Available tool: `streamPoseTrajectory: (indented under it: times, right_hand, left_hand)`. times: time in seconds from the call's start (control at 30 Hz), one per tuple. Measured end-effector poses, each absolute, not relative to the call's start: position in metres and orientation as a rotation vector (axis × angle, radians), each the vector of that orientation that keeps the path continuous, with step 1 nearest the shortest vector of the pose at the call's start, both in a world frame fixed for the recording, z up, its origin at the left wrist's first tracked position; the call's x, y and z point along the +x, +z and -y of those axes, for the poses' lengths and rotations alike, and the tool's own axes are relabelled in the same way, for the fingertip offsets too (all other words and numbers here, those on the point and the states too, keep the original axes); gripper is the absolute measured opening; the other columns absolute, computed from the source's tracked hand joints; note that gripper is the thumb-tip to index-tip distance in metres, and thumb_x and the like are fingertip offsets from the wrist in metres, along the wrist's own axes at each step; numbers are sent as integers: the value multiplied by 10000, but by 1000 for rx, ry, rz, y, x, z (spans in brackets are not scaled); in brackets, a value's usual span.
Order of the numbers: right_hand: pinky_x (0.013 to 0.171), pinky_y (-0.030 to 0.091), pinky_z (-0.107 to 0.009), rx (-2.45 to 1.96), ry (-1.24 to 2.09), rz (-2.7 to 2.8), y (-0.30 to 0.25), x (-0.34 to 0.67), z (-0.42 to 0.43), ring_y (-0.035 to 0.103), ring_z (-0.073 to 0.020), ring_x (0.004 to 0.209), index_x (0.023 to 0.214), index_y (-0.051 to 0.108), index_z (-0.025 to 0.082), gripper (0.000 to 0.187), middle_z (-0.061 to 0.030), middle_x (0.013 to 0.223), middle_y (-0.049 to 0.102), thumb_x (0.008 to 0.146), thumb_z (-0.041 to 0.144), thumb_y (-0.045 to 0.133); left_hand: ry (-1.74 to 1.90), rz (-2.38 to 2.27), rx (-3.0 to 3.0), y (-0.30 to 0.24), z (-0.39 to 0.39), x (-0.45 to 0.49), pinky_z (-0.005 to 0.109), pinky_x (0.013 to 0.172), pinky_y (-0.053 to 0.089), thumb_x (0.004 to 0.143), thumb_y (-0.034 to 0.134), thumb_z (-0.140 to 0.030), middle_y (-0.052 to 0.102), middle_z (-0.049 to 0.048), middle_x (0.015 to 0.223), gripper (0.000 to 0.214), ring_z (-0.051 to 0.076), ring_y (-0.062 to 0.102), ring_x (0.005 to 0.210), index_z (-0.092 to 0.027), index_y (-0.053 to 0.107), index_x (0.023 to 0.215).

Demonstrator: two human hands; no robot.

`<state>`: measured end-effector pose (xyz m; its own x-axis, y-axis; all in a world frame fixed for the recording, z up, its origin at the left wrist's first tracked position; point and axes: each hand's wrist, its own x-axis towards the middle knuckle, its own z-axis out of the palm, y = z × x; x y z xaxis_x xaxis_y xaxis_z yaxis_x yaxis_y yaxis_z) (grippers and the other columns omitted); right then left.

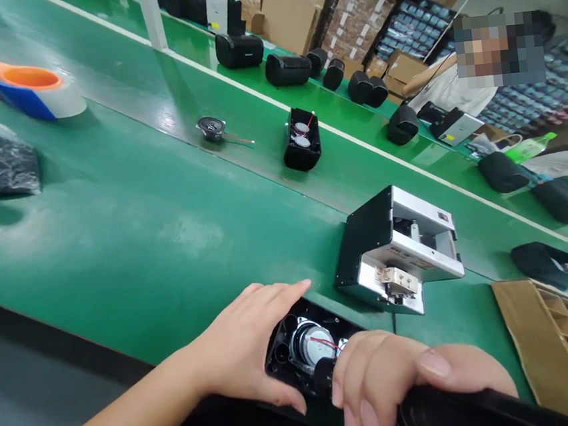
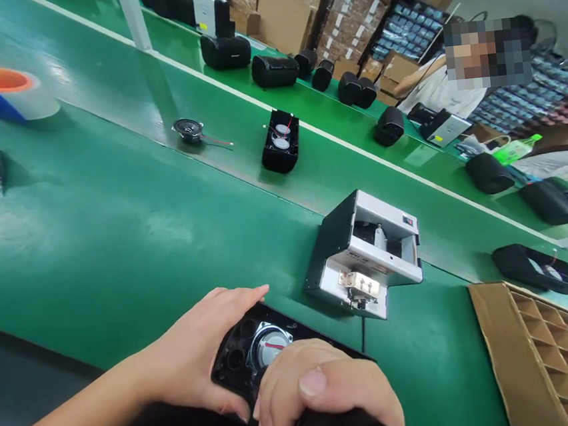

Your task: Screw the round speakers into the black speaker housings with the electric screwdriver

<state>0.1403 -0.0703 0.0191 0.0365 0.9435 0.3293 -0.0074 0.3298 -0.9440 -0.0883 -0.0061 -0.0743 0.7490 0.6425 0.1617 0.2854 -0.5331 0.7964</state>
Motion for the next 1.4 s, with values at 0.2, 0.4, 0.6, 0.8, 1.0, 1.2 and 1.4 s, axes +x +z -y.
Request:
streamPoseTrajectory:
  times: [0.2,0.4,0.6,0.8,1.0,1.2,1.4]
  right_hand:
    - [633,682,-471,-973,968,1423,31,121,52,787,-285,704,1132,799,393,386,-35,798,780,854,619,942]
    - [644,693,-423,-904,986,1531,21,121,61,791,-248,651,1211,783,358,354,-21,798,810,934,540,909]
    - [681,686,-331,-624,925,1628,2,126,76,804,-179,617,1391,715,312,267,6,799,841,1133,268,659]
    - [843,708,-404,-713,1154,1869,-4,134,85,862,-213,795,1051,733,233,301,-53,897,897,1207,314,489]
    - [759,702,-341,-662,923,1795,-20,119,87,853,-199,726,1026,727,231,258,-46,823,872,1197,314,552]
    - [638,683,-264,-462,670,1650,-54,97,76,860,-199,654,1422,672,288,260,-29,835,905,1187,365,590]
    - [827,745,-358,-620,588,1534,-72,85,69,841,-209,621,1081,734,269,380,-13,705,854,1180,573,528]
  left_hand:
    - [581,-674,2137,-76,6,-87,664,1270,454,760,929,-875,621,204,1686,1411,469,643,1477,-284,242,1841]
    - [598,-679,2133,-76,6,-84,654,1246,468,735,953,-855,647,211,1646,1421,464,663,1435,-254,278,1831]
    - [573,-667,2143,-70,6,-85,636,1227,491,727,985,-773,671,193,1601,1373,454,678,1394,-261,326,1817]
    - [545,-724,2165,-70,8,-87,615,1245,503,564,1104,-548,658,160,1623,1491,445,677,1395,-280,332,1812]
    - [535,-744,2170,-72,11,-89,631,1273,485,627,1083,-523,623,144,1672,1455,433,648,1446,-311,280,1822]
    - [609,-807,2204,-89,13,-96,579,1218,593,691,1052,-508,633,82,1678,1421,409,676,1444,-453,206,1831]
    - [698,-831,2298,-111,-3,-102,500,1166,673,817,941,-456,671,65,1688,1199,395,729,1448,-453,295,1827]
